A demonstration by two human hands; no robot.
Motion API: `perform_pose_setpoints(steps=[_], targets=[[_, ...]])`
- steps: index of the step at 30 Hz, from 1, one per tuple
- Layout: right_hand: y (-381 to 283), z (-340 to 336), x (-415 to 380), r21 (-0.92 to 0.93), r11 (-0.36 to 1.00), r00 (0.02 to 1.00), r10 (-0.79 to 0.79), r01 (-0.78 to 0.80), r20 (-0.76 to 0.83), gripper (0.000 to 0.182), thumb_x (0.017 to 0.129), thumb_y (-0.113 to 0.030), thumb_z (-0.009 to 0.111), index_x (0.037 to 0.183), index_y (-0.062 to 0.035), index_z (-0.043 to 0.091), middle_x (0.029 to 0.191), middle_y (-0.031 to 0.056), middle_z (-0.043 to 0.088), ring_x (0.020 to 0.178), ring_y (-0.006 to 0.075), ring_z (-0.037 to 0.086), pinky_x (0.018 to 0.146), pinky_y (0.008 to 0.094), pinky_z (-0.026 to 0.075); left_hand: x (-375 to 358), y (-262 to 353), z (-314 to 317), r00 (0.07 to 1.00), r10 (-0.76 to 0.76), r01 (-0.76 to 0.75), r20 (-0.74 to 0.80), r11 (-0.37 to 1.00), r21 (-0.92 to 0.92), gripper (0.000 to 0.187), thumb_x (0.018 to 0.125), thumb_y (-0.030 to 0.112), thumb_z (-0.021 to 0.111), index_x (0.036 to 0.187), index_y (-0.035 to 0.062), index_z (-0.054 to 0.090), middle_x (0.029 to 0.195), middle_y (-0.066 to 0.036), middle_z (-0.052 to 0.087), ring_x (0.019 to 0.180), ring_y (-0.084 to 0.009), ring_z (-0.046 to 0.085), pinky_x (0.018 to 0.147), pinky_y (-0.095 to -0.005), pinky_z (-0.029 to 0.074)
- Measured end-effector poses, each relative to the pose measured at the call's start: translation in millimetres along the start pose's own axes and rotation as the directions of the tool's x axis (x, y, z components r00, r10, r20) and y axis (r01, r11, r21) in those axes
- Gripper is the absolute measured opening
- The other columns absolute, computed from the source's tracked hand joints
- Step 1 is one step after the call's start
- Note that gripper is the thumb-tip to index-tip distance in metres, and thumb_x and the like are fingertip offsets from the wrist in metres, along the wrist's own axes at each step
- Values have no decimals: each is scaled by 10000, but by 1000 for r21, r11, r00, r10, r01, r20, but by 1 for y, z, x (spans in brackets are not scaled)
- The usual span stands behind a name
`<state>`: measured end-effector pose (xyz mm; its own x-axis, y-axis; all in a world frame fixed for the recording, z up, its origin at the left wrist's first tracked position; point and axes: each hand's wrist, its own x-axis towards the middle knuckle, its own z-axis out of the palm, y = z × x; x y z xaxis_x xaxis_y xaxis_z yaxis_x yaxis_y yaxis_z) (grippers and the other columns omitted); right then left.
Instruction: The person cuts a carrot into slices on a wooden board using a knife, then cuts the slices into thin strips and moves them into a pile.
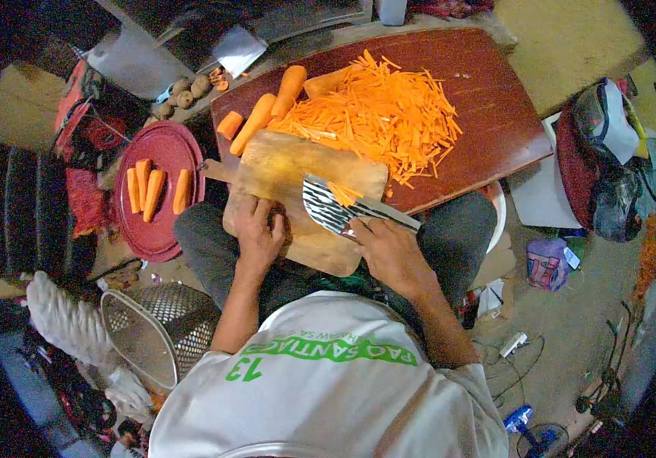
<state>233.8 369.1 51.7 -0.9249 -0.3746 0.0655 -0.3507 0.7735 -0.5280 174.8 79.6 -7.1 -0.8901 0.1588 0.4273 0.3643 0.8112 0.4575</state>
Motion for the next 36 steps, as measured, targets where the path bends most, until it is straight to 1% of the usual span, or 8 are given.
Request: perform_pose_setpoints(steps=[6,9,16,18,19,22,26,36], targets=[[1,5,-4,-23,999,998,48,-47,42,481,928,-114,753,1397,-50,669,1195,195,693,1131,400,678,977,505,550,5,16,-7,999,33,-32,10,998,-50,232,789,71,789,1012,53,729,945,-128,580,940,-348,587,830,-478,433],[-4,0,-5,-92,995,999,27,-24,34,466,942,-129,737,1397,-56,666,1210,194,671,1149,399,659,984,510,534,18,38,1,991,126,-110,47,959,-261,293,801,87,814,1086,51,758,986,-133,605,956,-344,590,844,-477,434],[-8,-12,-4,-140,990,999,4,-11,-46,343,898,-55,625,1237,-14,659,1132,173,660,1062,370,649,946,497,542,68,61,11,896,313,-244,314,939,-242,397,882,162,832,1258,62,749,1208,-160,635,1151,-359,575,1020,-492,423],[1,-21,-2,-175,985,996,-6,-10,-88,273,893,-70,631,1162,-31,659,1054,155,641,1019,361,643,914,487,539,90,68,19,864,429,-373,264,897,-237,391,877,151,829,1250,67,751,1220,-158,637,1165,-360,577,1026,-499,421],[11,-26,2,-243,969,999,26,-35,-38,320,952,-146,717,1254,-50,674,1080,152,629,1026,367,635,884,486,533,105,74,19,843,481,-431,241,872,-231,387,874,145,827,1246,69,751,1226,-158,638,1172,-360,579,1029,-503,421],[28,-54,18,-288,957,980,-14,-45,-200,282,906,-94,650,1184,-49,660,1042,138,652,1009,358,652,920,483,539,157,93,36,777,589,-536,224,804,-257,343,863,133,809,1203,109,768,1227,-152,643,1212,-363,576,1046,-511,407],[54,-82,27,-300,951,940,-33,-74,-338,341,903,-120,733,1232,-62,665,1089,141,664,1061,362,654,939,493,543,207,119,67,688,712,-663,138,695,-279,243,869,141,782,1110,111,791,1109,-110,645,1153,-328,584,1001,-506,389],[80,-80,16,-225,964,944,67,-145,-322,374,864,-122,781,1216,-74,666,1120,146,687,1100,376,662,970,501,553,235,144,102,648,713,-710,269,693,-126,92,836,95,726,889,113,799,1023,-90,674,1121,-310,597,1028,-548,372]])
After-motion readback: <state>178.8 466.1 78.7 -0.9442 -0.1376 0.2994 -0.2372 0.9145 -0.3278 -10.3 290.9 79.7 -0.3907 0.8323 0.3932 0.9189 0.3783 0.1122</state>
